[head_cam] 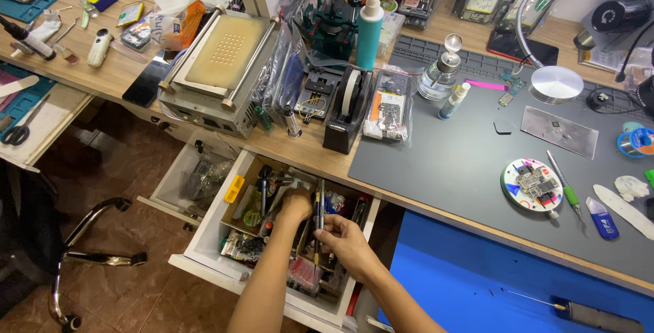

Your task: The person searches through a drawer for a small tool, retrieves it, and then uses a soldering iron and a heat gun to work on a circuit board at a repair bench.

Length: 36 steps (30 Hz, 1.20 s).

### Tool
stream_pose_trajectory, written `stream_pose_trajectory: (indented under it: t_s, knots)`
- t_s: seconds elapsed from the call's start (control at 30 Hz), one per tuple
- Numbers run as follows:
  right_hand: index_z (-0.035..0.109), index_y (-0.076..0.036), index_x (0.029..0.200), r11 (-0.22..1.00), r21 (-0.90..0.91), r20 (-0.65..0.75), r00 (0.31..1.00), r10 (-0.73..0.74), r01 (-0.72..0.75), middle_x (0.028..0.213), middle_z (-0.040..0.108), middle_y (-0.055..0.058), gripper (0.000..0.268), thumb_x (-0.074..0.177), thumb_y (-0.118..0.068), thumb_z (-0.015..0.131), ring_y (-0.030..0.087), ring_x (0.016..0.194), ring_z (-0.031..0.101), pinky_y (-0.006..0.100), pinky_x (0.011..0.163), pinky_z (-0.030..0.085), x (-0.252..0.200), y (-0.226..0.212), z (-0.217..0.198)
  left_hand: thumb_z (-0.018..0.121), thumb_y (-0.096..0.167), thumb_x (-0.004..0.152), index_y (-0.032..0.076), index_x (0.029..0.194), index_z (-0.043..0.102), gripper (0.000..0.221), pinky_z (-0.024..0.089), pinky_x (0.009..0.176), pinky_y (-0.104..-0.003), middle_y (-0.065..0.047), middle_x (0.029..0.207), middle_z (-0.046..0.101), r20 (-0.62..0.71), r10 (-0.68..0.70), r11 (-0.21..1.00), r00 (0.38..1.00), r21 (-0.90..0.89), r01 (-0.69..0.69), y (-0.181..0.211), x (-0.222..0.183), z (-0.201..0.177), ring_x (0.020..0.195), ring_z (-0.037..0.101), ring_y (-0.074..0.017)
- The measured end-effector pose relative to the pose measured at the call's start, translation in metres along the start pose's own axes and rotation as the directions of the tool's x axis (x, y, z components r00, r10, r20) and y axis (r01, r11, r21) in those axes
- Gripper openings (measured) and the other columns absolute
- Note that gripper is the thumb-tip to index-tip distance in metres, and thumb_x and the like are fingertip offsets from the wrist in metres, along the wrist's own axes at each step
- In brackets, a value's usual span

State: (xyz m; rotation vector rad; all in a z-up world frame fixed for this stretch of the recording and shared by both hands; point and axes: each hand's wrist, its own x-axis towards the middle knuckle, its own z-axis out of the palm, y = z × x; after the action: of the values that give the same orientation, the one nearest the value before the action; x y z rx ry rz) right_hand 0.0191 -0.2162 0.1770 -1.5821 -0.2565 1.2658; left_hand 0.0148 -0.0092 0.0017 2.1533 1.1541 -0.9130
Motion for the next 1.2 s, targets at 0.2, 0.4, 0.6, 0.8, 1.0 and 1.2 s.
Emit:
stream_pose_trajectory:
  t_s: [0.2,0.4,0.6,0.8,1.0,1.2]
  knots:
    - [0.066,-0.007,0.132,1.000,0.010,-0.007,1.000,-0.008,0.008,0.096,0.056,0.000,0.034,0.099,-0.017,0.069,0.012,0.091,0.059,0.028,0.080,0.057,0.014,0.012,0.001,0.064,-0.007,0.095,-0.002,0.136,0.063,0.041,0.064,0.089,-0.038,-0.024,0.129,0.071,-0.047,0.016,1.000,0.999,0.025,-0.014,0.006,-0.020,-0.010,0.111,0.074,-0.0341]
    - [0.068,-0.008,0.127,1.000,-0.005,-0.007,1.000,-0.009,0.009,0.091,0.054,-0.001,0.026,0.101,-0.016,0.067,0.011,0.087,0.057,0.028,0.078,0.054,0.008,0.004,0.000,0.069,-0.005,0.090,0.001,0.123,0.073,0.033,0.064,0.087,-0.041,-0.022,0.124,0.074,-0.168,-0.008,1.000,0.986,-0.011,0.007,-0.012,0.017,0.004,0.113,0.074,-0.0365]
    - [0.065,-0.013,0.114,0.990,-0.138,0.005,1.000,0.018,-0.017,0.089,0.051,-0.003,0.014,0.103,-0.021,0.066,0.011,0.076,0.055,0.027,0.076,0.049,-0.003,-0.006,-0.005,0.067,0.004,0.095,0.002,0.124,0.072,0.029,0.064,0.086,-0.039,-0.021,0.127,0.073,-0.158,-0.060,0.998,0.986,-0.023,0.057,0.002,-0.032,-0.015,0.114,0.074,-0.0352]
    - [0.064,-0.015,0.108,0.977,-0.196,0.058,0.993,0.101,-0.088,0.090,0.065,0.000,0.007,0.102,-0.017,0.061,0.011,0.073,0.053,0.026,0.068,0.043,-0.018,-0.023,-0.001,0.061,0.007,0.094,-0.002,0.106,0.064,0.015,0.055,0.084,-0.056,-0.026,0.107,0.073,-0.395,0.139,0.953,0.908,-0.196,-0.231,-0.021,-0.093,-0.029,0.097,0.071,-0.0461]
    - [0.062,-0.005,0.115,0.978,0.198,0.098,0.994,0.048,-0.067,0.104,0.074,0.011,0.011,0.108,-0.012,0.056,0.021,0.095,0.077,0.032,0.089,0.066,-0.014,-0.011,0.016,0.067,0.027,0.103,0.011,0.130,0.068,0.031,0.057,0.076,-0.030,-0.001,0.099,0.076,-0.186,0.047,0.811,0.981,-0.567,-0.147,-0.020,-0.231,-0.094,0.074,0.069,-0.0121]
    - [0.060,-0.008,0.124,0.986,0.135,0.032,0.994,-0.107,0.102,0.097,0.075,0.007,0.021,0.109,-0.020,0.052,0.014,0.086,0.065,0.027,0.074,0.051,-0.008,-0.024,0.029,0.075,0.020,0.097,0.006,0.105,0.074,0.017,0.056,0.079,-0.029,-0.006,0.096,0.073,-0.285,0.030,0.498,0.958,-0.827,-0.261,-0.021,-0.254,-0.093,0.078,0.065,-0.0151]
